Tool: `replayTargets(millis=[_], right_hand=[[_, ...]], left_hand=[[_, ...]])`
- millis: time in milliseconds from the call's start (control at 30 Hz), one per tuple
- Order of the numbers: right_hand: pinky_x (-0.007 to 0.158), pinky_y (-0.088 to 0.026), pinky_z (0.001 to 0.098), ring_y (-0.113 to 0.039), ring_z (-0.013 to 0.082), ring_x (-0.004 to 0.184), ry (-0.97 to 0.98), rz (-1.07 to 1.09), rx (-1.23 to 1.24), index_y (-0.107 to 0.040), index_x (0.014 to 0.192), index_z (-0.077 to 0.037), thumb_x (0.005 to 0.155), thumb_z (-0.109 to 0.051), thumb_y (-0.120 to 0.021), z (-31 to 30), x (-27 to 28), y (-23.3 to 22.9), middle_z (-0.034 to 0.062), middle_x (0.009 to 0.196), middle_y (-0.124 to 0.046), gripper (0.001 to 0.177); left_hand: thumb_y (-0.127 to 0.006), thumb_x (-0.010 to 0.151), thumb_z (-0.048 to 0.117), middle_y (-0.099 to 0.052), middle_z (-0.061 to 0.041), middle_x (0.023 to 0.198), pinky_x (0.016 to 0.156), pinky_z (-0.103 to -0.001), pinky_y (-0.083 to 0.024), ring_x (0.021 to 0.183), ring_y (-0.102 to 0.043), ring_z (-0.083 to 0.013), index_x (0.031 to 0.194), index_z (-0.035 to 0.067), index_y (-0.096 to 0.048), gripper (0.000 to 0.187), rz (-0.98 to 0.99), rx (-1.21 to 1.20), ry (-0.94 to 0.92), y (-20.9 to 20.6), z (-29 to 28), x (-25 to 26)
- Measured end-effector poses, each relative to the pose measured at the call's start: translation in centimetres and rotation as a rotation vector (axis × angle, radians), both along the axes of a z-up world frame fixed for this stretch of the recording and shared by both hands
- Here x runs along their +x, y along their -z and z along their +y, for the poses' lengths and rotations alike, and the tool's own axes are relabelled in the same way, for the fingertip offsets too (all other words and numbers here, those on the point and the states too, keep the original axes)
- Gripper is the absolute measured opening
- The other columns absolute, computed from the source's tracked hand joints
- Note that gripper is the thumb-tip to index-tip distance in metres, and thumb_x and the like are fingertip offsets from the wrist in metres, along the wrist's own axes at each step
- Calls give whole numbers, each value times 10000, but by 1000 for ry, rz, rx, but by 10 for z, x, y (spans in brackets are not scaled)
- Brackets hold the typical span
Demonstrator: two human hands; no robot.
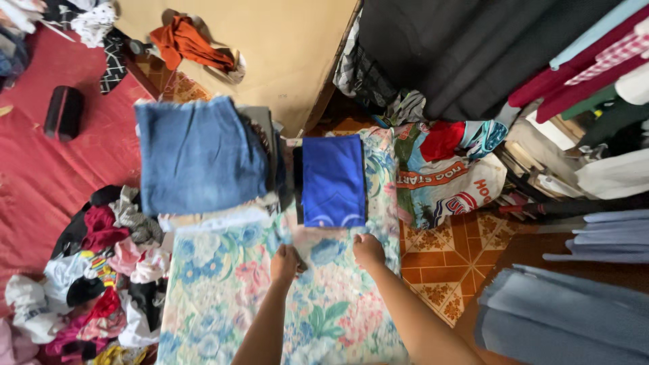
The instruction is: The person folds several items of clothing one by one on a small table. They pick up a pair of jeans, a black shirt, a blue jersey, and a pink shirt from a pile on a nearby sofa, fold each item neatly, and place them in a stack on the table.
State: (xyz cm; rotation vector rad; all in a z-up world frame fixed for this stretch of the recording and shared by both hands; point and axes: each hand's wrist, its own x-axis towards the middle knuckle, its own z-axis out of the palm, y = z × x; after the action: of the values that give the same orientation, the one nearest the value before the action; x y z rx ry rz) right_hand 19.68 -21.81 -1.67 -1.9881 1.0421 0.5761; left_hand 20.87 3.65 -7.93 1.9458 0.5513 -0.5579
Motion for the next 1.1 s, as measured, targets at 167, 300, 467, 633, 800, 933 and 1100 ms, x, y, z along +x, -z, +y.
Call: replayTargets(millis=[167, 300, 467, 633, 800, 933, 1100], right_hand=[[450, -531, 383, -692, 238, 565, -164, -41, 297, -669, 1142, -107, 944, -364, -625, 19, -37, 6, 105, 888, -748, 327], [438, -558, 366, -705, 212, 551, -252, -105, 294, -694, 1118, -80, 964, -349, -571, 51, -56, -6, 86, 895, -767, 334], [462, -538, 375, -672, 210, 562, -330, -54, 352, -684, 1148, -123, 960, -343, -568, 119, -79, -42, 86, 934, -743, 312], [471, -541, 364, -693, 209, 584, -470, -57, 387, -673, 1167, -92, 989, -375, -530, 198, -75, -65, 89, 966, -750, 364], [485, -535, 370, -706, 216, 607, -612, -58, 387, -650, 1185, -84, 980, -377, -531, 284, -51, -63, 93, 979, -730, 378], [494, -546, 375, -703, 231, 620, -650, -23, 407, -676, 1177, -80, 975, -345, -541, 373, -34, -55, 90, 973, -749, 359], [484, -551, 373, -684, 222, 609, -656, 11, 458, -695, 1123, -72, 1003, -357, -539, 512, -1, -25, 83, 902, -742, 347]], left_hand=[[-364, 1031, 468, -707, -151, 790, 436, -415, -548, 526, -704, -261, 1047, 70, -578, 452, 82, -142, -36, -27, 31, -68], [-377, 1035, 495, -702, -151, 773, 427, -397, -516, 510, -678, -267, 1053, 54, -560, 478, -4, -244, -107, -43, 60, -105], [-405, 1016, 532, -694, -138, 751, 432, -386, -512, 515, -668, -236, 1051, 64, -588, 503, -46, -270, -202, -79, 120, -146], [-426, 1012, 590, -726, -117, 751, 452, -358, -534, 539, -707, -199, 994, 37, -667, 604, -101, -127, -245, -113, 191, -164], [-466, 986, 582, -725, -109, 743, 446, -350, -523, 537, -694, -189, 985, 35, -675, 586, -165, -157, -354, -113, 256, -159], [-533, 967, 611, -706, -108, 723, 442, -331, -514, 531, -686, -185, 946, 21, -687, 610, -167, -193, -448, -122, 313, -154], [-535, 966, 638, -696, -133, 670, 594, -389, -533, 588, -689, -219, 860, 31, -703, 639, -228, -21, -469, -116, 422, -125]])
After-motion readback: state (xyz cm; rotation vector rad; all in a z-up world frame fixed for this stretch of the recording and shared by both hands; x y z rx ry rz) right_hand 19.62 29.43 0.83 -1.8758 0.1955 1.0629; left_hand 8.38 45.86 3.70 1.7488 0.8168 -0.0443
